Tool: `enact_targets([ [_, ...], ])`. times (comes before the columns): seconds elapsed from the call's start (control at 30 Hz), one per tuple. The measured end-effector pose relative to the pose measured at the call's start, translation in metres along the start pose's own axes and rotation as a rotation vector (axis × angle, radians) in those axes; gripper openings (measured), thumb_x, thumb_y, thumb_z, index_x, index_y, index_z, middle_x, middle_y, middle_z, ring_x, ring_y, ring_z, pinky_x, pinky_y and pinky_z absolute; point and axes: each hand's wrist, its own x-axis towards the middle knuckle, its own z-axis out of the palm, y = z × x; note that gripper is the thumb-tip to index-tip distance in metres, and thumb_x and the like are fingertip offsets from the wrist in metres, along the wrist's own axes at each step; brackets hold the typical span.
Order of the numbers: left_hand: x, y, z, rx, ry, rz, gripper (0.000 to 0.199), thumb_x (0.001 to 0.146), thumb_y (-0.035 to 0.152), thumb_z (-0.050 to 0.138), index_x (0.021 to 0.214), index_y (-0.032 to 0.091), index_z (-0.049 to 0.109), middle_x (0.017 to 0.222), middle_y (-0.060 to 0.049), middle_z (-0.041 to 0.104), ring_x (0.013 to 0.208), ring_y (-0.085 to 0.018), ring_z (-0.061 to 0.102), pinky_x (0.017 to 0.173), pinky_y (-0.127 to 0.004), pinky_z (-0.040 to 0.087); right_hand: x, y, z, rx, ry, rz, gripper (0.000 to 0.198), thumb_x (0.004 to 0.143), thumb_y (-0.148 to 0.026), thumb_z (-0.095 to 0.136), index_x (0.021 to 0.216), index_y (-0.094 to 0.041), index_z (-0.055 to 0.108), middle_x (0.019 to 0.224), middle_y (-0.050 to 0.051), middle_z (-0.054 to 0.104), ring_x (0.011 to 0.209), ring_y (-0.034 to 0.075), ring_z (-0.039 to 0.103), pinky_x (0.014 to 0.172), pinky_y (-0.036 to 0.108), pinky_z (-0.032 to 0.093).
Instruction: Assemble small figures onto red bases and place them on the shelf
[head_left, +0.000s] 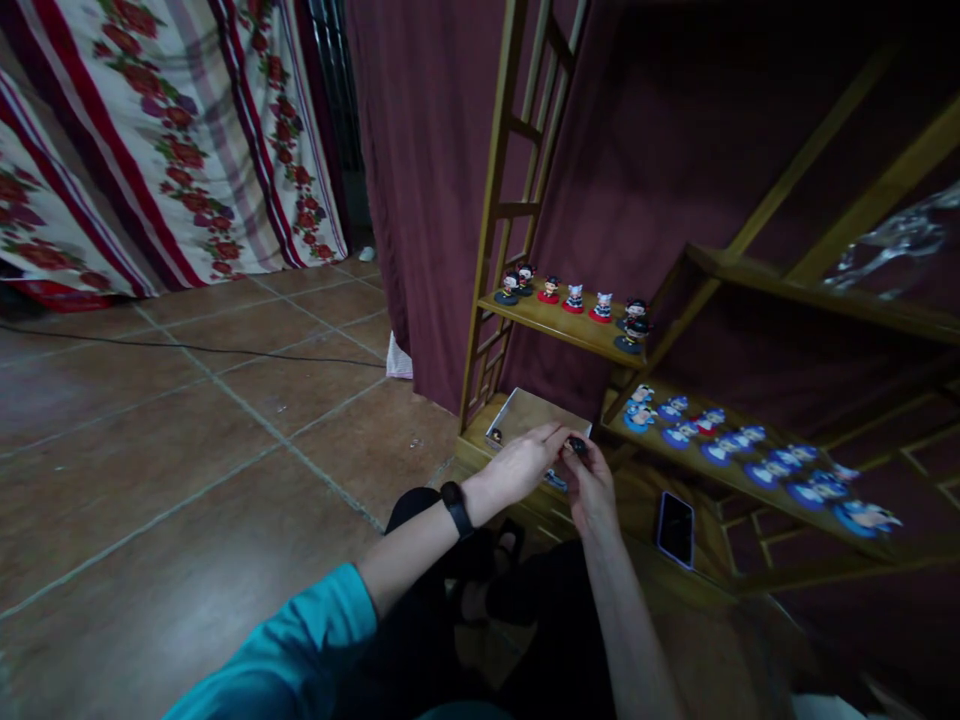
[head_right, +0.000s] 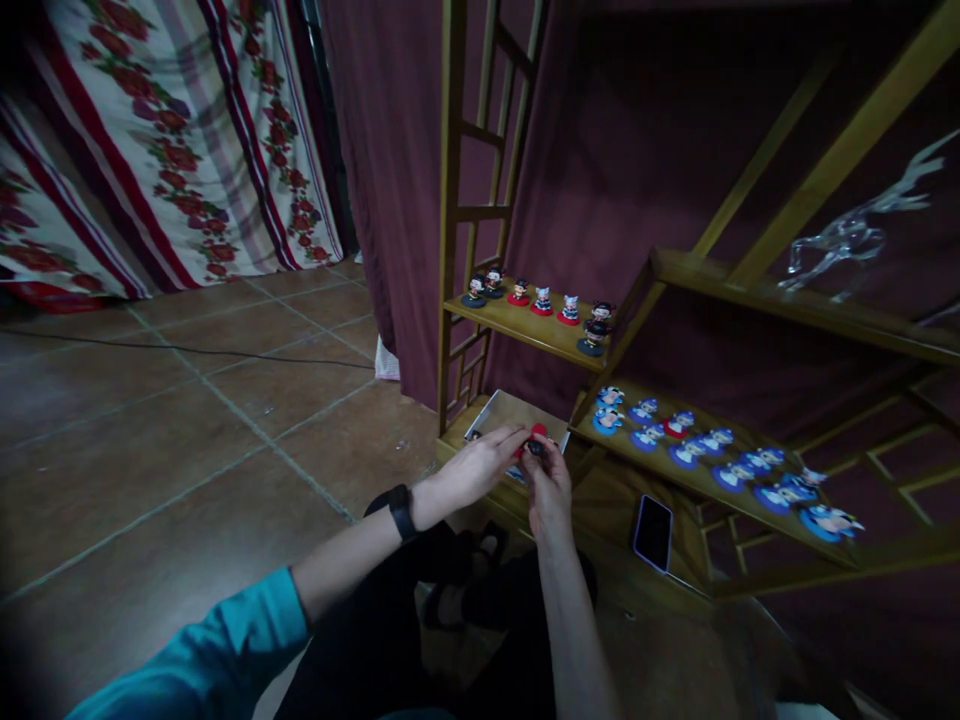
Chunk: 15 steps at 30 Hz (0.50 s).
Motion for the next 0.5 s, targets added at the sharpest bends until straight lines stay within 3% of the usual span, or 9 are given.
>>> enact_targets([
  [0.13, 0.004, -0.013, 0.01, -0.439, 0.157, -0.202, 0.045, 0.072, 0.01, 0.057, 0.115, 0.02, 0.049, 0.11, -0.009, 0.059, 0.098, -0.02, 0.058, 0.086, -0.033, 0.044, -0.003, -0.007, 0.003, 0.043, 0.001, -0.002, 0.03, 0.066, -0.031, 0.067, 0.095, -0.025, 0.062, 0.109, 0.001, 0.061, 0.097, 0.019, 0.058, 0.085, 0.037, 0.048],
  [0.3, 0.011, -0.024, 0.013, -0.995, 0.25, -0.427, 0.043, 0.058, 0.008, 0.071, 0.097, 0.015, 0.052, 0.089, -0.006, 0.063, 0.078, -0.014, 0.061, 0.076, -0.03, 0.047, -0.005, -0.015, 0.009, 0.116, -0.012, -0.003, 0.028, 0.067, -0.029, 0.068, 0.094, -0.023, 0.061, 0.103, 0.002, 0.062, 0.091, 0.017, 0.06, 0.082, 0.036, 0.05],
  [0.5, 0.009, -0.02, 0.002, -1.283, 0.224, -0.556, 0.036, 0.063, 0.014, 0.072, 0.097, 0.011, 0.058, 0.092, -0.009, 0.065, 0.079, -0.015, 0.062, 0.075, -0.027, 0.047, -0.007, -0.02, 0.018, 0.147, -0.037, -0.018, 0.031, 0.065, -0.025, 0.07, 0.094, -0.026, 0.06, 0.097, 0.0, 0.063, 0.089, 0.015, 0.061, 0.082, 0.035, 0.051],
])
